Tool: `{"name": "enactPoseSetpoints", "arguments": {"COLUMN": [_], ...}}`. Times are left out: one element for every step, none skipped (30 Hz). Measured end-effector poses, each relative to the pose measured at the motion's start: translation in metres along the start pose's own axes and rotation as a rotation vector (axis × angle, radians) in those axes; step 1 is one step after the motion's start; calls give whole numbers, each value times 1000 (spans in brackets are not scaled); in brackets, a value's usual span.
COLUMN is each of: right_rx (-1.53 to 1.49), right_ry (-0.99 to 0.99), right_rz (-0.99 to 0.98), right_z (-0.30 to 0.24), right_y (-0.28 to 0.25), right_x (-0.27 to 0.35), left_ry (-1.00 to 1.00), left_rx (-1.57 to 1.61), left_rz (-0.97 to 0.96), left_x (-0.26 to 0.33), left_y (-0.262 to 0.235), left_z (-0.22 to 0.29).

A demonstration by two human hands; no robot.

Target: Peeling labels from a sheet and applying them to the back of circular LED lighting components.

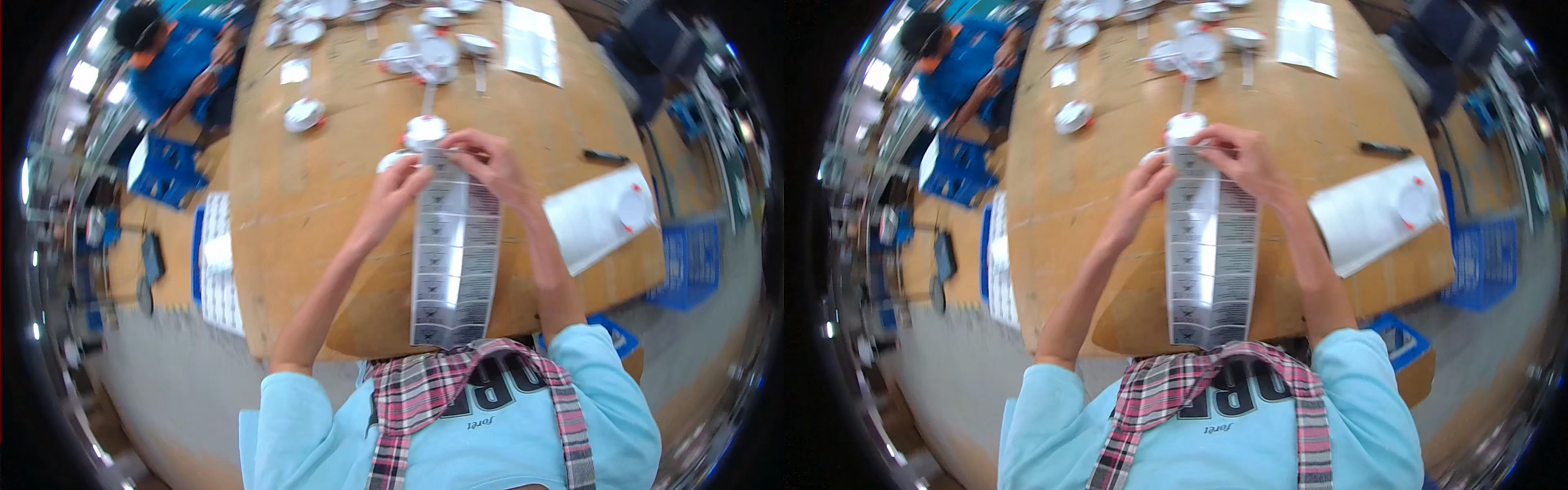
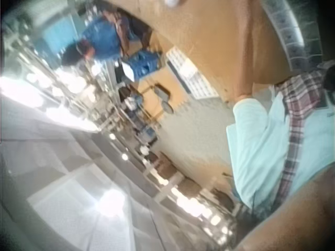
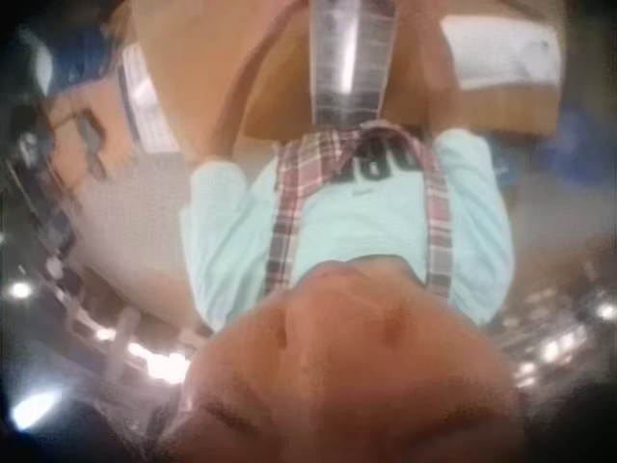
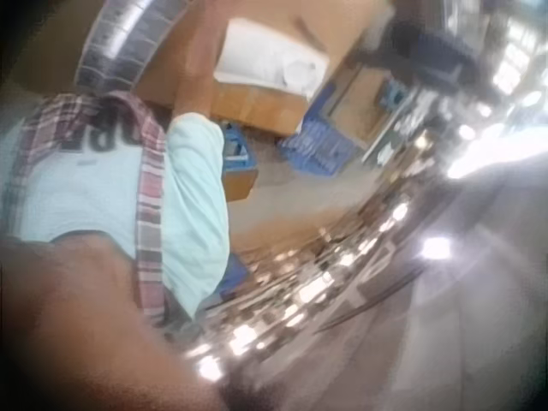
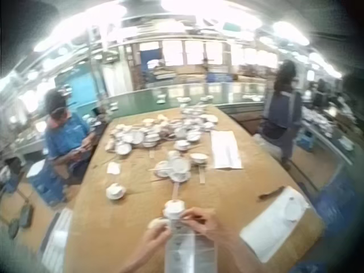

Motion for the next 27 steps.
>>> {"name": "enactPoseSetpoints", "arguments": {"right_rx": [26,15,38,26,58,94,69,88,59,72,145,179,148,130,130,86,109,91,118,154,168,187,192,183,196,217,246], "right_ry": [73,37,103,50,80,141,76,120,25,31,111,38,10,-52,-44,-40,-2,-35,2,1,-37,9,9,-17,13,-7,-19], "right_rz": [-19,-34,-27,-42,-60,-65,-99,-72,-159,-153,-105,-168,-216,-245,-269,-259,-249,-250,-215,-242,-270,-269,-289,-305,-311,-323,-326], "right_z": [4,0,4,0,2,7,3,7,1,2,4,-3,-7,-15,-18,-22,-22,-28,-29,-31,-37,-36,-37,-41,-40,-41,-42], "right_y": [4,7,10,11,12,15,18,20,33,37,29,33,36,36,36,36,36,38,35,37,37,36,37,38,37,37,38], "right_x": [-1,0,-2,-2,-4,-7,-8,-13,-22,-23,-21,-23,-24,-24,-25,-24,-25,-26,-27,-27,-27,-27,-27,-27,-28,-29,-30], "left_ry": [62,76,107,105,103,152,87,76,86,143,207,330,455,331,175,108,112,111,85,120,203,149,128,127,109,109,102], "left_rx": [26,126,225,265,242,227,210,213,219,134,62,77,93,265,420,457,480,498,501,467,446,435,432,435,424,424,401], "left_rz": [31,60,110,137,158,169,207,200,269,305,299,310,299,277,269,240,211,246,193,223,233,249,260,273,285,277,261], "left_x": [8,14,19,24,28,31,31,30,28,25,19,17,17,12,14,15,18,23,22,23,25,24,23,23,22,21,20], "left_y": [-2,-6,-12,-16,-19,-22,-25,-27,-35,-39,-36,-39,-38,-33,-36,-34,-30,-31,-26,-28,-30,-32,-33,-35,-37,-38,-38], "left_z": [-1,-7,-12,-20,-26,-28,-36,-39,-38,-32,-24,-13,-1,-9,-19,-20,-18,-17,-15,-10,-1,-2,0,2,3,5,6]}}
Point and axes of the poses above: each hand's wrist, its own x-axis away from the middle knuckle, its own y-axis out of the palm, z = x × y, the point moved 7 cm from there along -x, towards the middle knuckle, and after that the axes turned 14 degrees about x, right-handed, at the moved point
